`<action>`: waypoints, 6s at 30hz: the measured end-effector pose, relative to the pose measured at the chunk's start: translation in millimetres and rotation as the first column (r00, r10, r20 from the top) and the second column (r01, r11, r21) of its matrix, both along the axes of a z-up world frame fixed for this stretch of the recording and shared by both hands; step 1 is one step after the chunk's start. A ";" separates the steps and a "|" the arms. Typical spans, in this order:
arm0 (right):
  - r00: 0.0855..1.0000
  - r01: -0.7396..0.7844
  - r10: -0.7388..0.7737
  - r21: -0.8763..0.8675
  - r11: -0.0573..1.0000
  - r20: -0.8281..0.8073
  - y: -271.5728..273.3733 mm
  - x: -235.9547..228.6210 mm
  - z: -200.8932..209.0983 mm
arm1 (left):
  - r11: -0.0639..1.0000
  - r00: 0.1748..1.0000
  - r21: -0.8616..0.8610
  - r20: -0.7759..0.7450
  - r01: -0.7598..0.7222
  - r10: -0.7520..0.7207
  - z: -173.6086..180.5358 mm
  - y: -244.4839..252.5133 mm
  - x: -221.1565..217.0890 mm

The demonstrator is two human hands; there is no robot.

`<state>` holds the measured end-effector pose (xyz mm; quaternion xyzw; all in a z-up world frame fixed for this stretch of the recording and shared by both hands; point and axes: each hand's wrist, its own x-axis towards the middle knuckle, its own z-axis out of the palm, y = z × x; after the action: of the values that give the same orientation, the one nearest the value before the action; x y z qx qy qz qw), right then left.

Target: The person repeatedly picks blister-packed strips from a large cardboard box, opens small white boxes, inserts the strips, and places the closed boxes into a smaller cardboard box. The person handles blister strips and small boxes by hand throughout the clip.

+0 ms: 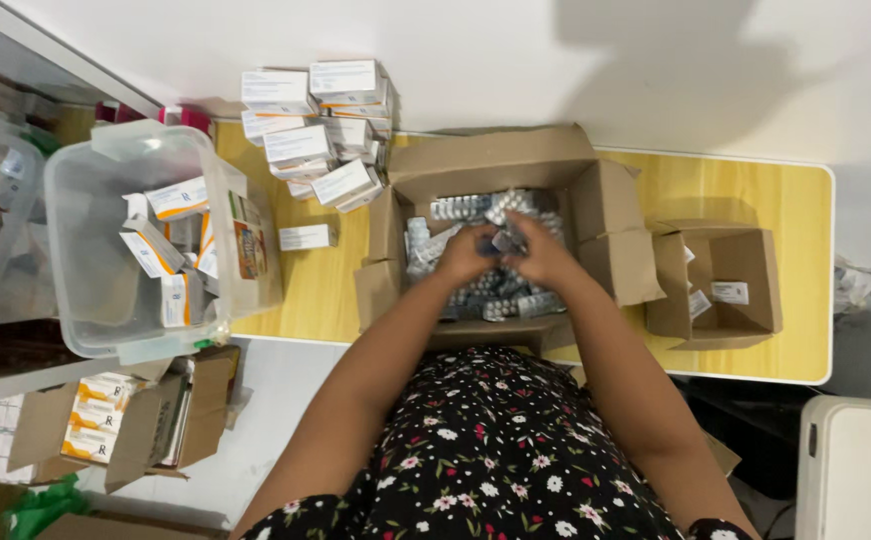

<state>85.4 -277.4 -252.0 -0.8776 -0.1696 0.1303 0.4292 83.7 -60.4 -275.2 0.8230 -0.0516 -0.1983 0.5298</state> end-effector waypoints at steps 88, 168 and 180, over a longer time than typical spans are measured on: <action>0.993 -0.120 0.111 -0.371 0.921 -0.046 39.0 1.4 90.1 | 0.469 0.789 -0.644 -0.563 -0.605 0.246 82.6 57.9 -48.8; 0.676 0.547 -0.036 0.468 0.695 -0.736 126.1 -36.6 66.4 | 0.324 0.732 -0.727 -0.350 -0.605 0.584 97.6 66.9 -50.3; 0.954 0.259 -0.294 0.345 0.902 0.054 139.4 -49.1 117.3 | 0.682 0.865 -0.636 0.043 -0.361 0.499 93.6 63.3 -48.7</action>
<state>36.3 -138.0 -134.6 -0.8128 -0.0852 -0.0089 0.5762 35.0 2.9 -181.6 0.6127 0.0268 0.0494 0.7883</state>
